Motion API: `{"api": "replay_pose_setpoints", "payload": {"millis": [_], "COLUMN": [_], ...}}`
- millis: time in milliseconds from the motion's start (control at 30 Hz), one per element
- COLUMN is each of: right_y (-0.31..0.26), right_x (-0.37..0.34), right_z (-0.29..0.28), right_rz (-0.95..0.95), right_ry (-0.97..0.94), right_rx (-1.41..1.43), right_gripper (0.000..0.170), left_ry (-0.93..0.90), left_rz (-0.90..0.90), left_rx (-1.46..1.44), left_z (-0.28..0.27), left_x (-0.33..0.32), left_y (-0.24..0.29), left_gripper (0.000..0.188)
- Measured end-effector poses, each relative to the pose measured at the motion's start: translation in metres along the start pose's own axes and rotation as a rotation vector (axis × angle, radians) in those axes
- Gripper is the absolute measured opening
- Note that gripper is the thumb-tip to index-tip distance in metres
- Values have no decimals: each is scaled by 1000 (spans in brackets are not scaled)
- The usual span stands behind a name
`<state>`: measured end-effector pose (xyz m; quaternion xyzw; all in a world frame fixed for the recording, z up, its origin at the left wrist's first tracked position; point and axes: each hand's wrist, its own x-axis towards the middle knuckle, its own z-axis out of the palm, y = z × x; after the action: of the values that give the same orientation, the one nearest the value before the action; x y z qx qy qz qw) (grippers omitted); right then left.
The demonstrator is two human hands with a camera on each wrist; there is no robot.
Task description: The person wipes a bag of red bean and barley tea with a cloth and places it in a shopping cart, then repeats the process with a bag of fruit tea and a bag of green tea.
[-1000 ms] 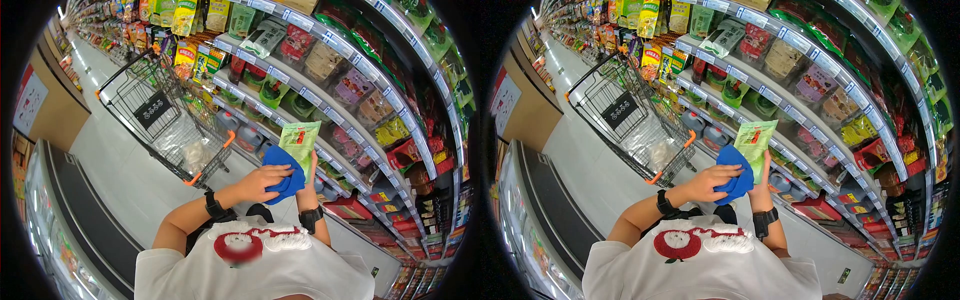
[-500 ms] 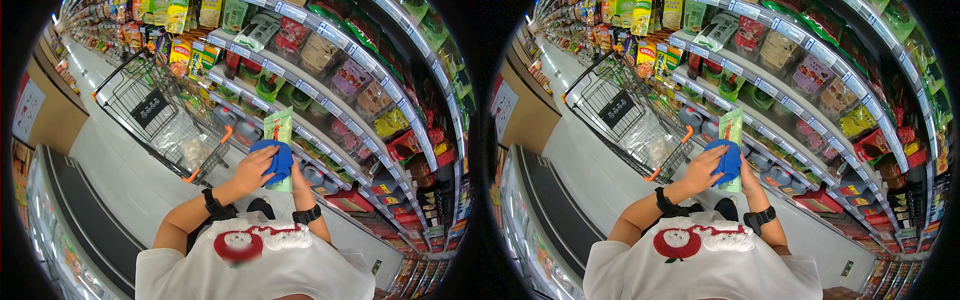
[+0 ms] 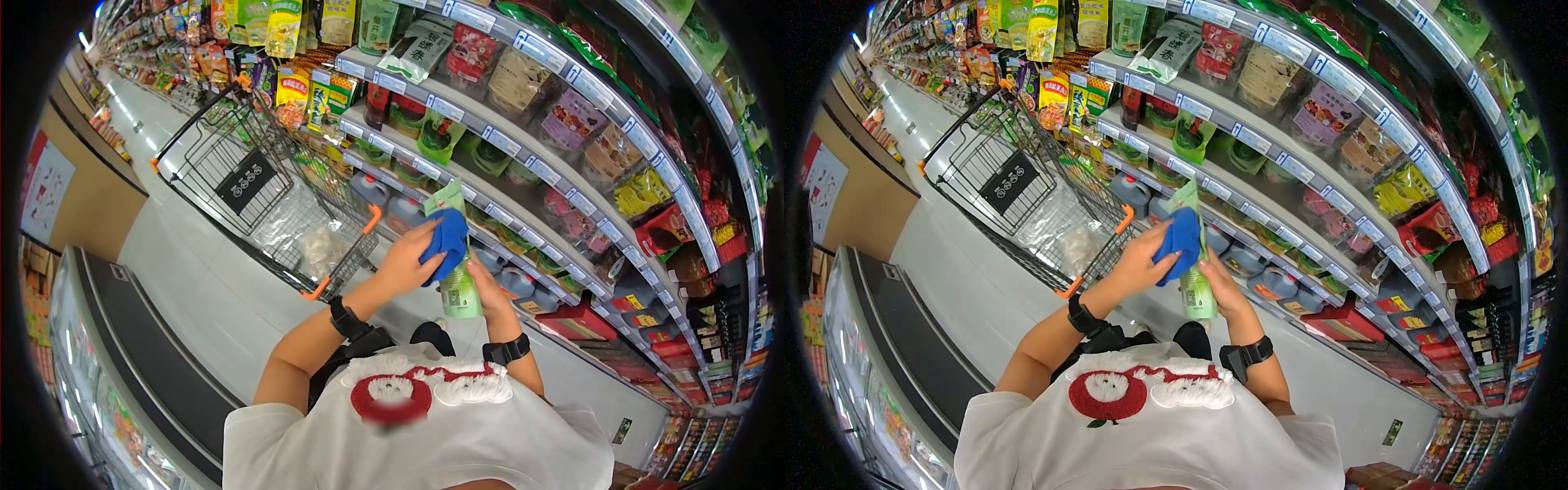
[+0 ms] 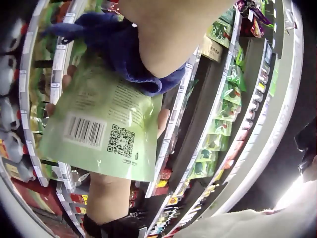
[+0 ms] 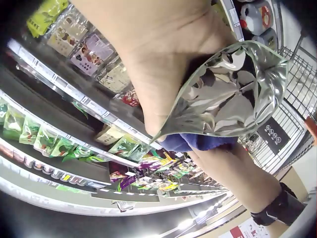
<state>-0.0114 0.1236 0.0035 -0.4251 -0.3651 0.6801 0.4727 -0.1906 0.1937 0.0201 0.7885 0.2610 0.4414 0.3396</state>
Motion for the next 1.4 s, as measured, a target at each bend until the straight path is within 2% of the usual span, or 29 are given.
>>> {"api": "replay_pose_setpoints", "payload": {"millis": [67,200,233,333,467,500,600,633,667,733,800,867,900,933,1000,1033,1133,1300,1400], "right_y": [-1,-3,0,7,15,16,30,36,40,43,40,50,52,55,62,70,88,141,170], "right_x": [7,10,12,17,24,27,39,45,50,60,72,93,104,117,148,166,217,291,312], "right_z": [6,4,2,10,29,35,35,32,28,25,32,31,36,41,48,53,67,76,77], "right_rz": [-125,-135,-157,-203,-124,-187,-99,-70,8,170,193,213,212,237,279,278,376,449,583], "right_ry": [96,297,304,352,398,333,279,301,317,353,280,211,195,156,69,21,-56,-71,-40], "right_rx": [-22,-85,-167,-290,-422,-310,-111,-158,-160,-165,-155,-150,-140,-139,-141,-130,-97,-164,-30], "right_gripper": [59,60,61,62,56,53,49,44,42,39,33,31,28,28,28,27,26,25,24], "left_ry": [-53,-250,-254,-114,-69,-12,-17,36,88,196,288,289,296,377,344,299,324,120,47], "left_rz": [-16,-483,-550,-598,-622,-614,-764,-780,-826,-867,-875,-979,-967,-898,-933,-1089,-1195,-1382,-1546], "left_rx": [-66,-524,-590,-706,-605,-619,-463,-531,-371,-542,-482,-372,-286,-172,-18,23,92,251,239], "left_z": [5,22,24,32,21,19,1,-1,-9,-14,-27,-44,-51,-60,-84,-98,-120,-136,-131], "left_x": [-9,-34,-39,-48,-55,-57,-65,-70,-72,-85,-95,-102,-108,-107,-106,-102,-117,-132,-140], "left_y": [2,-1,-3,-11,-17,-20,-33,-43,-45,-76,-90,-108,-121,-124,-129,-131,-175,-238,-273], "left_gripper": [35,26,24,27,36,41,43,44,39,33,27,29,31,33,35,36,38,43,45]}}
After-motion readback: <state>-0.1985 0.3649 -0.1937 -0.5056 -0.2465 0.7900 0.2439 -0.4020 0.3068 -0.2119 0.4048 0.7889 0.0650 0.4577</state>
